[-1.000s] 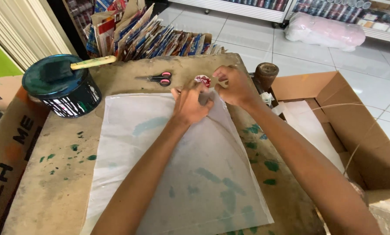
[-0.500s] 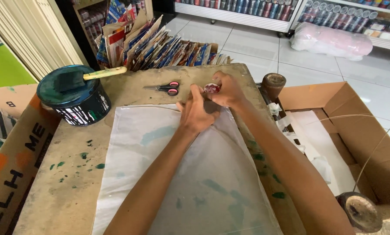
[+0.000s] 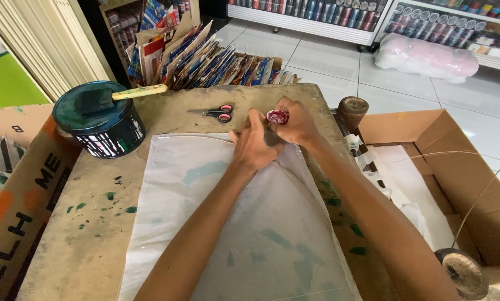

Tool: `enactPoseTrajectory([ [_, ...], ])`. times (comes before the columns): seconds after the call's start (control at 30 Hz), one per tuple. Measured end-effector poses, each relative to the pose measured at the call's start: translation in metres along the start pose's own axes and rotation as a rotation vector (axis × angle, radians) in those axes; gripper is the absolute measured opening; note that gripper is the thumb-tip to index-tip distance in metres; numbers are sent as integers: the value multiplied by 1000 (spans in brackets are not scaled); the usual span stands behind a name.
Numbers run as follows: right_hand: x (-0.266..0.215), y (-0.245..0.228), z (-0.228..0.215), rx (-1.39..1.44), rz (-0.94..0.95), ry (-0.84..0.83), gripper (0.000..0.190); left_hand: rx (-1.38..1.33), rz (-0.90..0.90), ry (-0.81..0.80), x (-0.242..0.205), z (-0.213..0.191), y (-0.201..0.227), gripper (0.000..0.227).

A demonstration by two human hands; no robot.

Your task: Cutting kite paper and gluing it to a bamboo frame to assemble a kite

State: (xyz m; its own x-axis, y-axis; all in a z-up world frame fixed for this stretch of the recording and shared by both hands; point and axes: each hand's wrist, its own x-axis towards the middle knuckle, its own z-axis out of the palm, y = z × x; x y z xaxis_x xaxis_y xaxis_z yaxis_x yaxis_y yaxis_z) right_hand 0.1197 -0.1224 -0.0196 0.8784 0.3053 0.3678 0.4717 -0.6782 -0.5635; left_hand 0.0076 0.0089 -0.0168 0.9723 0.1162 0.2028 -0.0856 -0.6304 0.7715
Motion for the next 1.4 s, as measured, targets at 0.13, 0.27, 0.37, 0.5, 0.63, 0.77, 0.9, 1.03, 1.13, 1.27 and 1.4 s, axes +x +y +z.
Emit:
enactPoseTrajectory([
  [0.13, -3, -6, -1, -49, 12, 24, 34, 34, 3, -7, 2, 2, -3, 67],
  [0.27, 5, -3, 9, -78, -9, 59, 27, 30, 11, -2, 0, -1, 1, 66],
  [0.37, 5, -4, 10, -23, -44, 61, 21, 48, 19, 4, 0, -1, 1, 66],
  [0.5, 12, 9, 26, 35, -92, 57, 18, 52, 35, 34, 1, 3, -2, 65],
  [0.63, 5, -4, 16, 39, -106, 56, 15, 54, 25, 35, 0, 2, -1, 65],
  [0.77, 9, 7, 20, 47, -111, 48, 15, 56, 29, 37, 0, 2, -1, 64],
  [0.9, 8, 8, 16, 148, -131, 18, 18, 67, 34, 29, 0, 2, -2, 66],
  [1.03, 5, 5, 9, 170, -144, 15, 16, 72, 32, 27, -3, -1, 1, 65],
  [1.13, 6, 6, 7, 171, -127, 25, 16, 77, 43, 27, -2, -1, 2, 66],
  [1.27, 10, 10, 2, 200, -160, 17, 17, 65, 41, 29, -1, -1, 2, 63],
  [1.4, 5, 11, -3, 256, -121, -6, 27, 86, 44, 14, -2, -1, 4, 54],
])
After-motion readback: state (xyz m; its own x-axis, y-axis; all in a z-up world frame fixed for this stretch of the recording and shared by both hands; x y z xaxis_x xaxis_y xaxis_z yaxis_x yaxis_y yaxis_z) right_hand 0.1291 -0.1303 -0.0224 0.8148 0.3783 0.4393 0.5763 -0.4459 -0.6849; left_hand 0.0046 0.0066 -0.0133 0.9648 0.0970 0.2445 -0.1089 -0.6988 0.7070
